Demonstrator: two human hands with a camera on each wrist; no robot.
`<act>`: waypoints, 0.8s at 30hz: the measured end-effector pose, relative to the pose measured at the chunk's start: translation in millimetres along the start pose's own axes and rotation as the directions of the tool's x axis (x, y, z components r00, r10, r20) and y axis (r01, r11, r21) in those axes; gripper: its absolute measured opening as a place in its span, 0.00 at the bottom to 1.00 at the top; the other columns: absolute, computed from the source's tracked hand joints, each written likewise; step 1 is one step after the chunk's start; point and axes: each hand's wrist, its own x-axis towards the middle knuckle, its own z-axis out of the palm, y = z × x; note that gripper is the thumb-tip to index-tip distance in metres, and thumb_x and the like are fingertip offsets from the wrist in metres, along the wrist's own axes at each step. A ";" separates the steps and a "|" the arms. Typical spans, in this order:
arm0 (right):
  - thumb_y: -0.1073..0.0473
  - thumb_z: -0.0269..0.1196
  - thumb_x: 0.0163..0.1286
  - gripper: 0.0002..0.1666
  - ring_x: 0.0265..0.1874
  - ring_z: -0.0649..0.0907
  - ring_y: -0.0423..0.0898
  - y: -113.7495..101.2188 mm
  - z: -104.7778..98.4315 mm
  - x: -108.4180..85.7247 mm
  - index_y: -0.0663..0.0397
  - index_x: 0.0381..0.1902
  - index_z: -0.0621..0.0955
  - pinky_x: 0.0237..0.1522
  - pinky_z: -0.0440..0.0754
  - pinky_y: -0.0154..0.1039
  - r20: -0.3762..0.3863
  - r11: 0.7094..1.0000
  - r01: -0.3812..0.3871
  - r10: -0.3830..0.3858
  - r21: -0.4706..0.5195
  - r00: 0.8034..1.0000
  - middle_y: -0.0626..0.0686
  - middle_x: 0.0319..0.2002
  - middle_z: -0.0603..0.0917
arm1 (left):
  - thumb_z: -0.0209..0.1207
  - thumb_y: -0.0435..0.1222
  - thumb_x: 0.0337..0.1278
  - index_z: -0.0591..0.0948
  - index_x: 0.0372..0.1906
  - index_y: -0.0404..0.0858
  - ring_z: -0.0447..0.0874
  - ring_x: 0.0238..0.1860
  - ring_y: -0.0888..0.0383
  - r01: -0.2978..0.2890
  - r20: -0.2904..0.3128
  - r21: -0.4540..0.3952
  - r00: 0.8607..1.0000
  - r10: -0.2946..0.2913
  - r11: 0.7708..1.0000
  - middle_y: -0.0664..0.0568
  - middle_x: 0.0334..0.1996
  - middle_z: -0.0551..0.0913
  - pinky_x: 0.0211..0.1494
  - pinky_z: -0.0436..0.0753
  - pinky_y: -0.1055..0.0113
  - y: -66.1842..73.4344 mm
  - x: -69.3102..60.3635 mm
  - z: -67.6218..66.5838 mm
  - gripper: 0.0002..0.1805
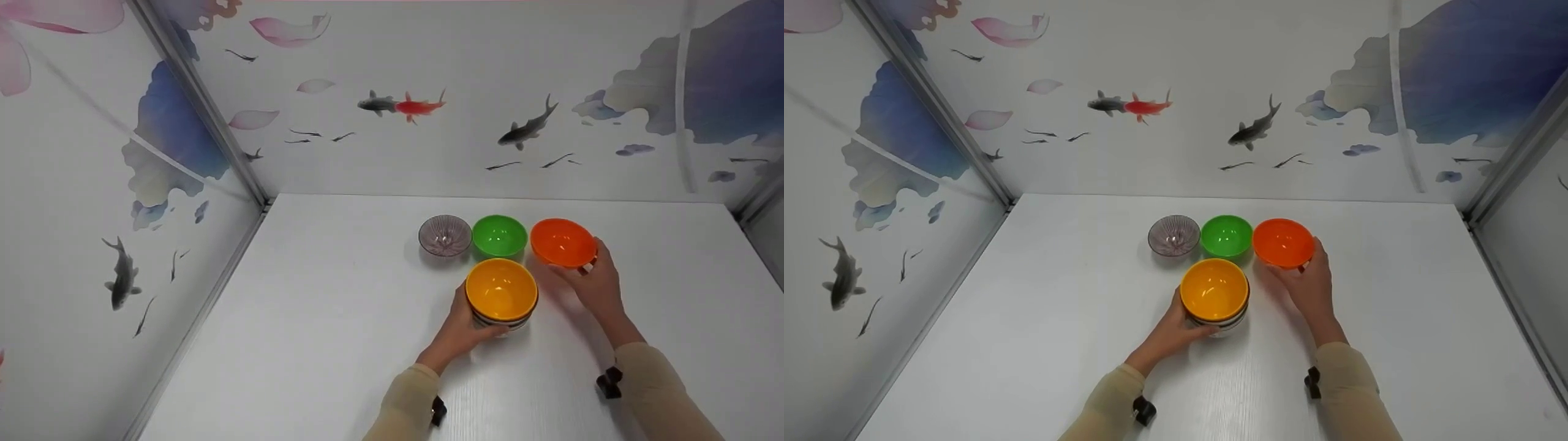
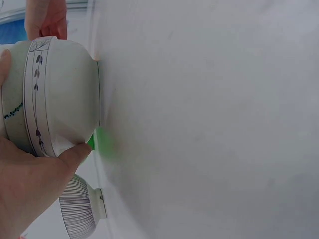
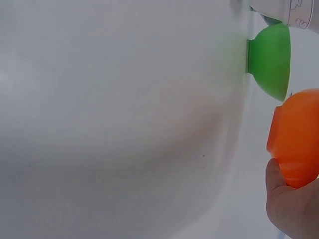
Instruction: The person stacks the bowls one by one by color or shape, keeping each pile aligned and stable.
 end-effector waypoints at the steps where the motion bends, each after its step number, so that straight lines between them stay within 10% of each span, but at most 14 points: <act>1: 0.42 0.70 0.62 0.59 0.73 0.64 0.62 -1.3 -0.2 -0.3 0.54 0.79 0.50 0.69 0.70 0.62 0.001 1.000 0.004 -0.004 -0.002 1.000 0.60 0.76 0.60 | 0.75 0.44 0.47 0.46 0.78 0.50 0.58 0.76 0.58 0.001 0.000 0.002 1.000 -0.001 1.000 0.56 0.76 0.58 0.81 0.60 0.56 0.2 0.0 0.0 0.60; 24: 0.45 0.72 0.60 0.60 0.71 0.65 0.62 -26.6 0.4 -9.7 0.54 0.79 0.50 0.66 0.73 0.62 0.015 0.996 0.077 -0.077 -0.036 0.997 0.61 0.75 0.62 | 0.74 0.47 0.49 0.46 0.79 0.53 0.57 0.76 0.60 0.010 0.004 0.010 1.000 -0.010 1.000 0.59 0.76 0.56 0.81 0.60 0.55 2.7 -1.3 0.2 0.59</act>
